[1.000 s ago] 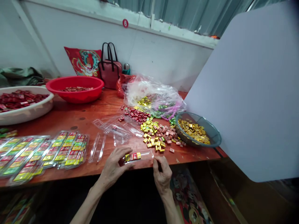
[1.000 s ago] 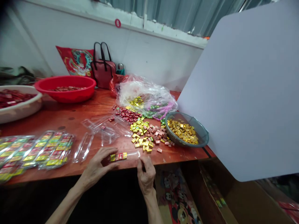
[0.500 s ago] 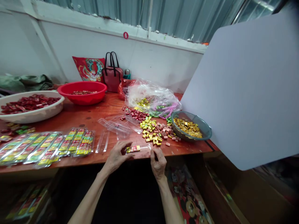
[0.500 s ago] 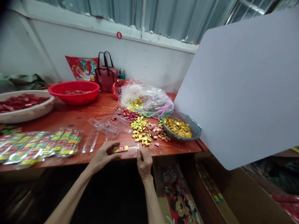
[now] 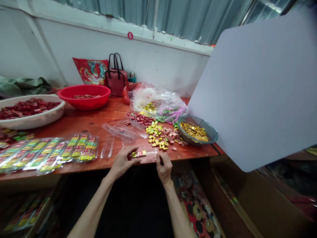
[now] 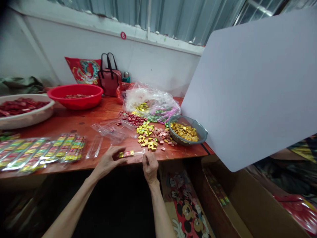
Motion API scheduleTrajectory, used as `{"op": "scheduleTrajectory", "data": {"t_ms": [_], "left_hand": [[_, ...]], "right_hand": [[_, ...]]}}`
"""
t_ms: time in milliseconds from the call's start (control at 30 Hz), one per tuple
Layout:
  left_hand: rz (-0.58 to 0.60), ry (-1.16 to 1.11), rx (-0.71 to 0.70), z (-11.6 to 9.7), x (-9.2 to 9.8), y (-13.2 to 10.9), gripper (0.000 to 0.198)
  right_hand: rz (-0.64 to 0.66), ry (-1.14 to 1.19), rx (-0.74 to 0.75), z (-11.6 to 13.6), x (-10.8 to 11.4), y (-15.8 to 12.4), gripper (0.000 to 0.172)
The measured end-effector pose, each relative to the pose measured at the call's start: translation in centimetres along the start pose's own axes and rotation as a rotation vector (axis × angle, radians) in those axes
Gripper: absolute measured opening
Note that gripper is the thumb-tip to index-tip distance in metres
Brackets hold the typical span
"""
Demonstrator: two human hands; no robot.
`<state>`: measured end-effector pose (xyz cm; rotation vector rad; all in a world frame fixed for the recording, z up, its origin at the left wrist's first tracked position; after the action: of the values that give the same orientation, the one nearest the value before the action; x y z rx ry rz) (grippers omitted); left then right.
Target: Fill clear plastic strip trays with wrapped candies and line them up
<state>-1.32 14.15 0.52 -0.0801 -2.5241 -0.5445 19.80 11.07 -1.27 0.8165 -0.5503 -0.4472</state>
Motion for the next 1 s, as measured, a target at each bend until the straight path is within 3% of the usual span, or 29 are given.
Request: {"op": "scheduleTrajectory", "data": {"t_ms": [333,467,633,833,1000], "left_hand": [[0.113,0.078,-0.024,-0.5,-0.4,1.2,0.049],[0.081,0.100,-0.033,-0.1,-0.8,1.3,0.048],[0.077,0.065,-0.001,0.1,-0.9,1.1,0.048],[0.078,0.051,0.026,-0.3,-0.6,1.0,0.043],[0.098,0.041,0.024,-0.4,-0.7,0.9,0.038]], "right_hand": [[0.060,0.010,-0.108,0.1,0.5,0.3,0.020],[0.097,0.059,-0.184,-0.8,3.2,1.8,0.020],[0.061,-0.194,-0.290,-5.0,6.5,4.1,0.023],[0.292,-0.422,-0.284,-7.2,5.5,4.9,0.019],[0.291,-0.175,-0.350,-6.1,5.8,5.3,0.015]]}}
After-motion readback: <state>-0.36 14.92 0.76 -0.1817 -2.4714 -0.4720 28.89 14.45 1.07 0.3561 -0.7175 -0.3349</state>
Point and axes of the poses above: each hand's wrist, its own y-axis towards the middle knuckle, its own x-axis out of the back of the hand, z = x × y, the point moved 5 cm from there along y, towards the middle knuckle, and after that the axes turned 3 degrees about -z, right-handed, at the moved point
